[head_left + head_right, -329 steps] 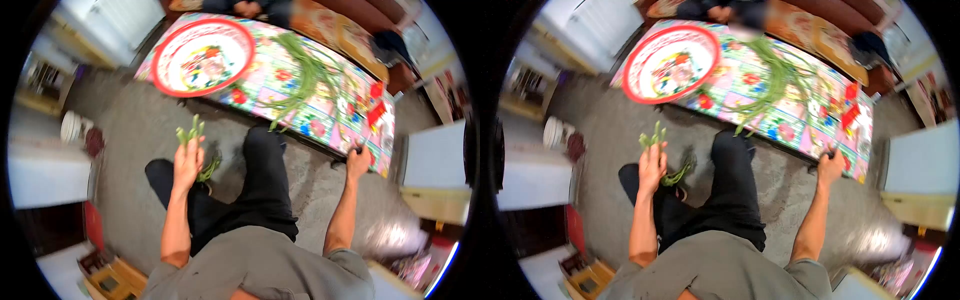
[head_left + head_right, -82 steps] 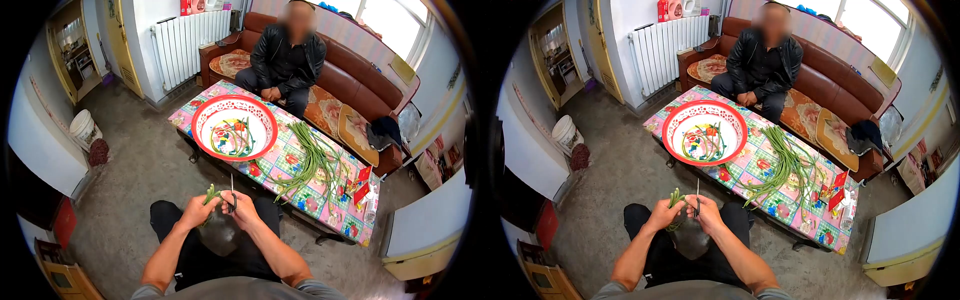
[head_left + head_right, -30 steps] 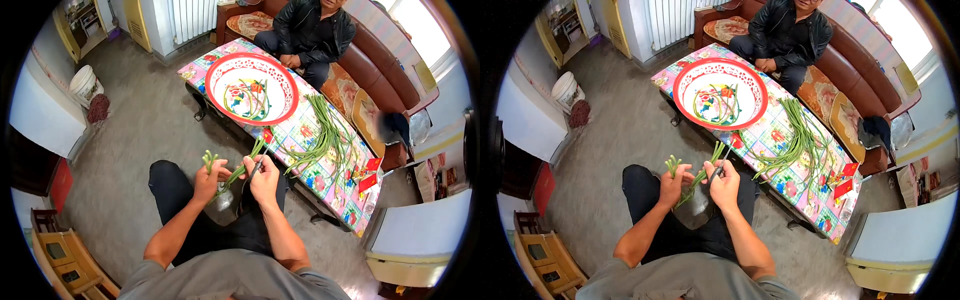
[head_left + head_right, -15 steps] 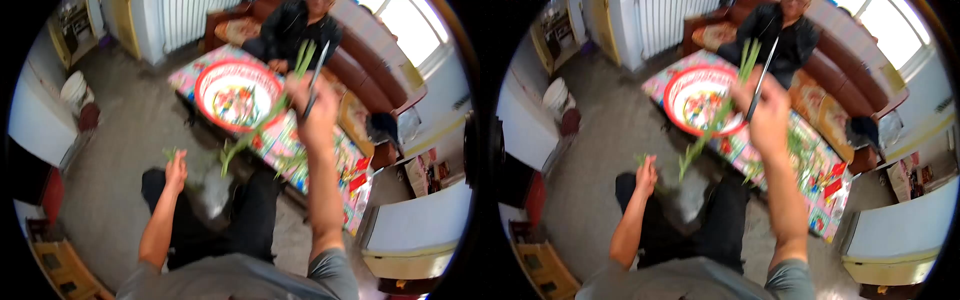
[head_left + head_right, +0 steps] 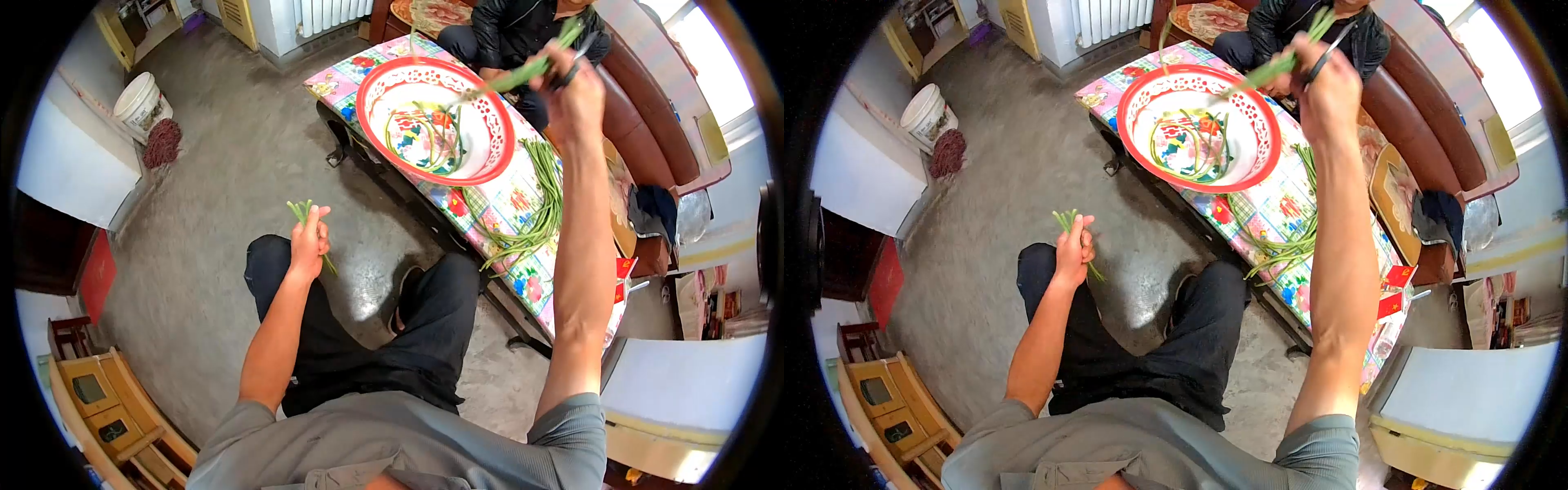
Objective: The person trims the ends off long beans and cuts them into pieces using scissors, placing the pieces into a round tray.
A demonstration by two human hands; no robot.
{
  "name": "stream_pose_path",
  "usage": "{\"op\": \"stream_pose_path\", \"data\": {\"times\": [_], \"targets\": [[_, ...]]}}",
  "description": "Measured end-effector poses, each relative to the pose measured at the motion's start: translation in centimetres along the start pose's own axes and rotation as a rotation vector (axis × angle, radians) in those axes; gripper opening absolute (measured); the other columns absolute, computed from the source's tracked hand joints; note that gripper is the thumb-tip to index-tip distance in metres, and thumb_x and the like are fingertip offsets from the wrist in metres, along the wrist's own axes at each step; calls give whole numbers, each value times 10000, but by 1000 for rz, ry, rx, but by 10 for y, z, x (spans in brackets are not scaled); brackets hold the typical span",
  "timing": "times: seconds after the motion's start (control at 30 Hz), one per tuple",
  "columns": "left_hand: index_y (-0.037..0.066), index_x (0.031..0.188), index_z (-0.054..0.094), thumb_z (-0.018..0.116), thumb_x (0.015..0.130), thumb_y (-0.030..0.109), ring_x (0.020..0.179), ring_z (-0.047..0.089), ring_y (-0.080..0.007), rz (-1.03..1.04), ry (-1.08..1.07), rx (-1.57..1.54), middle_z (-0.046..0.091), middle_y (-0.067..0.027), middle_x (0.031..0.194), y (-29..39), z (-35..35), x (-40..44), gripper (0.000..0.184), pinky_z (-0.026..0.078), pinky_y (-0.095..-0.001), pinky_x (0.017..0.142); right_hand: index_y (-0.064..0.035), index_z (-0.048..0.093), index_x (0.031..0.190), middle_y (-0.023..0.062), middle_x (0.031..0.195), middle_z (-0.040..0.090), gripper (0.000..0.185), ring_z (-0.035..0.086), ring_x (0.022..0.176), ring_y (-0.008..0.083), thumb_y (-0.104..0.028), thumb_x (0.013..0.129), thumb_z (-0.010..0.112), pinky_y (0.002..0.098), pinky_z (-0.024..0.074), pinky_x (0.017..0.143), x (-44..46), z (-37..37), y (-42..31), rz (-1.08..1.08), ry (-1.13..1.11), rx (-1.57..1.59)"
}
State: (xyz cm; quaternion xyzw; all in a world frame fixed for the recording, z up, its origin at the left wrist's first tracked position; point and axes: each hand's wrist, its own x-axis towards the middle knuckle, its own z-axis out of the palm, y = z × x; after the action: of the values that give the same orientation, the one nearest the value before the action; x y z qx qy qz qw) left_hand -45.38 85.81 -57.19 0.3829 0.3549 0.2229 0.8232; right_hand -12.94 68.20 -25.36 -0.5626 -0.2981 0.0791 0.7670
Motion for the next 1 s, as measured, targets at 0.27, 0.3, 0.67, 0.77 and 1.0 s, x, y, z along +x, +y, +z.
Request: {"op": "stream_pose_path", "data": {"times": [0.27,0.3,0.67,0.77,1.0], "targets": [[34,1199,592,539,1055,374,477,345,-41,-51,8,17,457,48,650,2,8,-2,373,260,-231,439,4,708,1005,43,807,677,183,629,671,122,-158,921,713,294,568,600,-9,-79,133,402,-1,-615],[34,1191,596,540,1054,374,479,343,-43,-64,23,27,458,46,651,3,9,-3,371,260,-232,441,6,706,1008,43,806,675,193,624,672,122,-163,916,719,296,566,597,-2,-81,141,388,-60,-686],[38,1093,631,537,1053,398,494,310,-41,-54,-14,131,410,50,659,-2,16,-3,375,246,-232,442,29,707,902,289,898,685,360,666,888,451,-309,794,772,474,521,827,41,-60,178,37,-530,-1446],[49,1053,627,519,1058,407,496,305,-36,-53,-62,125,408,51,663,1,17,-5,373,245,-225,441,6,714,921,253,888,701,316,681,857,423,-291,820,753,461,525,793,29,-60,186,-30,-250,-1349],[78,1222,523,433,1083,334,500,314,-45,-80,-167,-34,436,12,711,8,18,-21,305,257,-214,445,74,655,1170,100,949,707,390,674,775,144,-201,912,753,271,558,676,-96,-39,121,110,197,-400]]}}
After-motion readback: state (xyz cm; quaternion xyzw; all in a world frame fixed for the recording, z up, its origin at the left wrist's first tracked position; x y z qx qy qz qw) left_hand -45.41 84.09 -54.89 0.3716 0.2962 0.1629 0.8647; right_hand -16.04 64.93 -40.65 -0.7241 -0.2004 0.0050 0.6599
